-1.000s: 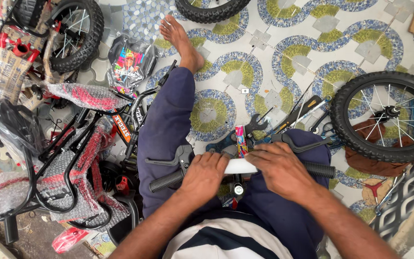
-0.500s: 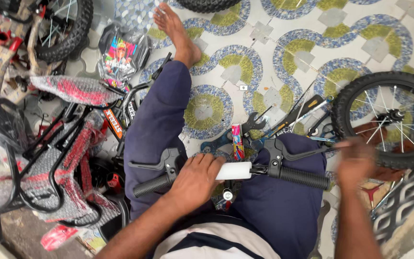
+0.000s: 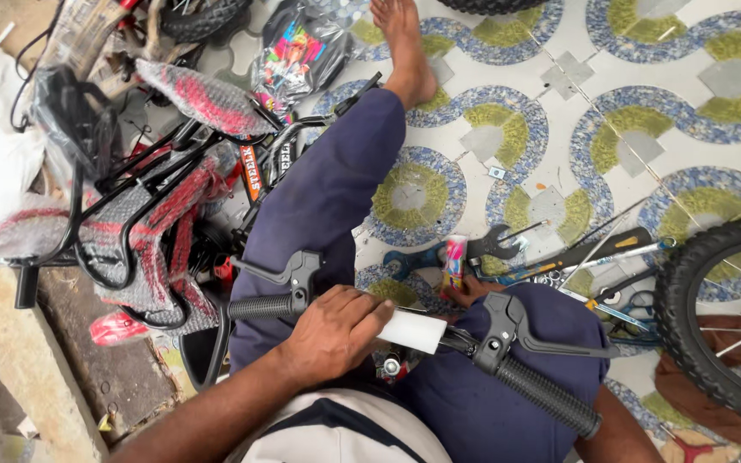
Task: The person assembles a small bicycle on a tiled floor by connecting the handlebars to the stem using a screwdriver and pliers, then attaching foam padding and a decorative cover to the handlebars.
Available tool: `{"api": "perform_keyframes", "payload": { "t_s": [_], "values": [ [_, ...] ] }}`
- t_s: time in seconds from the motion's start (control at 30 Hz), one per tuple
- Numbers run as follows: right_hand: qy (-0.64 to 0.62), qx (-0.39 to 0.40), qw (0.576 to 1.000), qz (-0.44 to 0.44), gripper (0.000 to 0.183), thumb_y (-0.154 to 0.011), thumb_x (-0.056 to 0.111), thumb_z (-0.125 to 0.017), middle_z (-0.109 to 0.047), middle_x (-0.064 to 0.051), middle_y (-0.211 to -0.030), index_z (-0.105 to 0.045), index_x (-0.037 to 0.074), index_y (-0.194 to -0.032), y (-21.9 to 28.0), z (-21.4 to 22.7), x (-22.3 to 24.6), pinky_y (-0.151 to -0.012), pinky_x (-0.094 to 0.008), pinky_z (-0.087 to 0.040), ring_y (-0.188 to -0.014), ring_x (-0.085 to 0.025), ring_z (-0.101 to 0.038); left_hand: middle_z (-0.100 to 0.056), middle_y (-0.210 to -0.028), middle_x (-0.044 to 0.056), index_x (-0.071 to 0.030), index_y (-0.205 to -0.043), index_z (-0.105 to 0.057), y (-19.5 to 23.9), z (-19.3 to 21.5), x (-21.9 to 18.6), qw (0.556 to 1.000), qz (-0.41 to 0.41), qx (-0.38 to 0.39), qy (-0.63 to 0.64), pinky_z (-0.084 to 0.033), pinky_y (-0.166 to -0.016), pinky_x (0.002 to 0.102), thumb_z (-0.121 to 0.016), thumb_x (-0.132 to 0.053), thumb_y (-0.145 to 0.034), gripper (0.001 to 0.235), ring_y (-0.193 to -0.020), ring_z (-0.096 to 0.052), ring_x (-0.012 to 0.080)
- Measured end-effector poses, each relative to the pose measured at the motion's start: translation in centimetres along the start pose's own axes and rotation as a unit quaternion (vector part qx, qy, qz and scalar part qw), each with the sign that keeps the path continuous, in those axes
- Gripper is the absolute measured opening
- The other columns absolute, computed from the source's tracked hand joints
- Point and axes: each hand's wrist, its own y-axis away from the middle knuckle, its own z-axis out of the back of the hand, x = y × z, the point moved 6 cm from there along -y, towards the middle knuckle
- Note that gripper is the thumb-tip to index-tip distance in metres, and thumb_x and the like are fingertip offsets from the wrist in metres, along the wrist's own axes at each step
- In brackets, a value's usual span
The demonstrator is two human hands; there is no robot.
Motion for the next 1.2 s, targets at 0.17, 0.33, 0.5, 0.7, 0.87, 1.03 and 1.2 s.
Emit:
{"api": "perform_keyframes", "payload": {
  "t_s": [0.17,0.33,0.5,0.7,0.87,1.03,1.2],
  "values": [
    [-0.136,-0.023,0.991,-0.002,0.032,-0.097,0.012,-0.072,-0.071,-0.01,-0.117,-0.063,0.001,-0.126,1.6,1.9,-1.6,-0.095,-0.035,-0.057,-0.104,-0.019,-0.071,-0.066,-0.109,0.011,-0.001,-0.129,-0.059,-0.5,0.1,-0.4,1.0,-0.001,0.011,0.016,-0.049,-0.089,0.044,-0.082,-0.027,-0.078,0.062,-0.099,-0.064,0.0294],
    [-0.384,-0.053,0.922,-0.013,0.032,-0.097,0.013,-0.071,-0.071,-0.009,-0.116,-0.063,0.001,-0.126,6.1,8.8,-3.2,-0.094,-0.033,-0.058,-0.102,-0.018,-0.071,-0.064,-0.111,0.021,0.004,-0.134,-0.051,-0.3,3.3,-0.9,0.996,0.034,-0.037,0.075,-0.047,-0.09,0.047,-0.084,-0.044,-0.072,0.085,-0.102,-0.062,0.0392],
    [-0.591,-0.032,0.805,0.027,0.033,-0.097,0.013,-0.071,-0.072,-0.008,-0.115,-0.063,0.002,-0.127,13.9,15.7,-2.2,-0.093,-0.032,-0.058,-0.1,-0.016,-0.071,-0.071,-0.12,0.015,-0.001,-0.142,-0.048,3.2,5.8,3.9,0.872,0.237,-0.213,0.37,-0.055,-0.102,0.038,-0.079,-0.024,-0.093,0.063,-0.112,-0.069,0.0244],
    [-0.568,0.1,0.805,0.139,0.033,-0.095,0.012,-0.073,-0.071,-0.008,-0.108,-0.063,0.002,-0.124,23.8,17.4,3.5,-0.082,-0.03,-0.054,-0.091,-0.015,-0.067,-0.063,-0.132,0.013,-0.001,-0.115,-0.058,-0.3,7.0,2.5,0.8,0.12,-0.152,0.568,-0.053,-0.106,0.037,-0.072,-0.013,-0.094,0.028,-0.119,-0.066,0.0226],
    [-0.32,0.258,0.859,0.305,0.028,-0.086,0.012,-0.08,-0.059,-0.004,-0.084,-0.058,0.004,-0.101,35.4,10.8,15.3,-0.065,-0.027,-0.045,-0.077,-0.009,-0.054,-0.06,-0.133,0.008,-0.003,-0.144,-0.046,-1.6,4.9,-2.3,0.754,0.1,-0.03,0.648,-0.051,-0.103,0.032,-0.081,-0.009,-0.088,0.066,-0.122,-0.059,0.0183],
    [-0.525,0.514,0.653,0.183,0.026,-0.086,0.008,-0.075,-0.066,-0.013,-0.101,-0.054,0.001,-0.1,39.5,9.6,21.8,-0.081,-0.032,-0.048,-0.092,-0.018,-0.059,-0.073,-0.116,0.011,0.0,-0.129,-0.064,0.6,3.5,0.0,0.863,0.083,-0.063,0.494,-0.057,-0.093,0.032,-0.076,-0.006,-0.098,0.034,-0.105,-0.073,0.0212],
    [-0.489,0.339,0.746,0.298,0.053,-0.074,0.001,-0.085,-0.065,-0.011,-0.116,-0.052,0.006,-0.115,37.3,13.5,21.7,-0.097,-0.035,-0.05,-0.108,-0.018,-0.063,-0.071,-0.109,0.012,-0.005,-0.129,-0.062,1.7,1.8,2.6,0.695,0.22,-0.066,0.681,-0.054,-0.074,0.034,-0.076,-0.014,-0.09,0.042,-0.09,-0.067,0.0209]
  ]
}}
